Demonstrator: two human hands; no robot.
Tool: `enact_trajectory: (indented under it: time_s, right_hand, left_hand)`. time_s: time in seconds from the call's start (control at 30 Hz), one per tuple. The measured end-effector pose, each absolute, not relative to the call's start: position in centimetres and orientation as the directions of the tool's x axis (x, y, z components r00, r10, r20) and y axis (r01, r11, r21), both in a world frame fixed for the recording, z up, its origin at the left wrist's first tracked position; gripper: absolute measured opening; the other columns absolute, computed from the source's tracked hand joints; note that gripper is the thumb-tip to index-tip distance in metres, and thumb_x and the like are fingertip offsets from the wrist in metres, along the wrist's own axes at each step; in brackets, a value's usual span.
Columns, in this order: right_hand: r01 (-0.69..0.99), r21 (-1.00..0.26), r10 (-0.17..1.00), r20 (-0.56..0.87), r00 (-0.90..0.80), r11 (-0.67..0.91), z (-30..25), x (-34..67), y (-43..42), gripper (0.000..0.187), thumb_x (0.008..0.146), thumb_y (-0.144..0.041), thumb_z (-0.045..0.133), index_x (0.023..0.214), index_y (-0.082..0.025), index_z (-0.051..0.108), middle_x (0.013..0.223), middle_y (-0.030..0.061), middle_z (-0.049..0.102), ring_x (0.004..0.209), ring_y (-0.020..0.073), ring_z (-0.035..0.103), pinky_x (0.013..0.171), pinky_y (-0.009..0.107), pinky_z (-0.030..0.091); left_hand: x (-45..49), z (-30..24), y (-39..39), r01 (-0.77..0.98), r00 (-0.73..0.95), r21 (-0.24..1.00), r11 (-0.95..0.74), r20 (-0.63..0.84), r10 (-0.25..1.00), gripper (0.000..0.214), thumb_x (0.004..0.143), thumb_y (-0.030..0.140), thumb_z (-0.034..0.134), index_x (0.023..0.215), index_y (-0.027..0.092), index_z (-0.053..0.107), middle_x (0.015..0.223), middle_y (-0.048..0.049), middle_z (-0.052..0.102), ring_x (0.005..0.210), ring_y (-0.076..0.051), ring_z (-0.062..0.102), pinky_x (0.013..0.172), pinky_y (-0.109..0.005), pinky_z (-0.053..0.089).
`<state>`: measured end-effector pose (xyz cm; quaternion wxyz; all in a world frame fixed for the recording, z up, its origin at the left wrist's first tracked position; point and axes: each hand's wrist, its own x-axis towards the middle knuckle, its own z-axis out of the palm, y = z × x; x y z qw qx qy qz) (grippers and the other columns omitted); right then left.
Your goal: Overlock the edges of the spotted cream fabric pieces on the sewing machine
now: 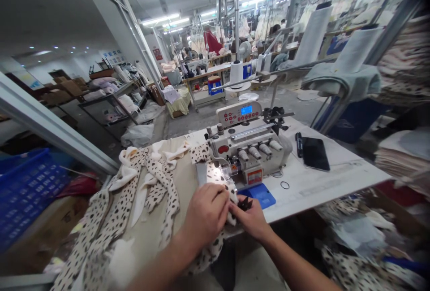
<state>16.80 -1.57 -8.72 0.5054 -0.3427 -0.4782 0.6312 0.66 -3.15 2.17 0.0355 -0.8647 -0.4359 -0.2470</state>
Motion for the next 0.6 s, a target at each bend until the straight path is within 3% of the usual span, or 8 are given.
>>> enact_trajectory:
  time_s: [0.27,0.6]
  right_hand:
    - [-0.269,-0.962,0.975,0.024,-0.222,-0.038,-8.7,16.7,-1.4,0.039,0.078,-0.052,0.078,0.079,-0.013,0.074,0.065,0.0028,0.066,0.059,0.0141,0.055,0.057,0.026,0.045]
    - [-0.267,-0.958,0.981,-0.052,-0.187,-0.101,-7.9,16.7,-1.6,0.046,0.070,-0.060,0.080,0.073,-0.015,0.069,0.048,-0.0014,0.057,0.044,0.0116,0.049,0.047,0.025,0.041]
  left_hand:
    - [0.0,1.5,-2.4,0.781,0.507,0.102,-0.616,0.473,0.721,0.021,0.093,0.017,0.055,0.112,0.019,0.065,0.116,-0.0104,0.066,0.110,-0.026,0.057,0.094,-0.044,0.049]
    - [-0.1,1.5,-1.9,0.699,0.634,0.000,-0.716,0.463,0.619,0.018,0.098,0.018,0.051,0.105,0.015,0.067,0.096,-0.0081,0.068,0.090,-0.022,0.057,0.078,-0.038,0.048]
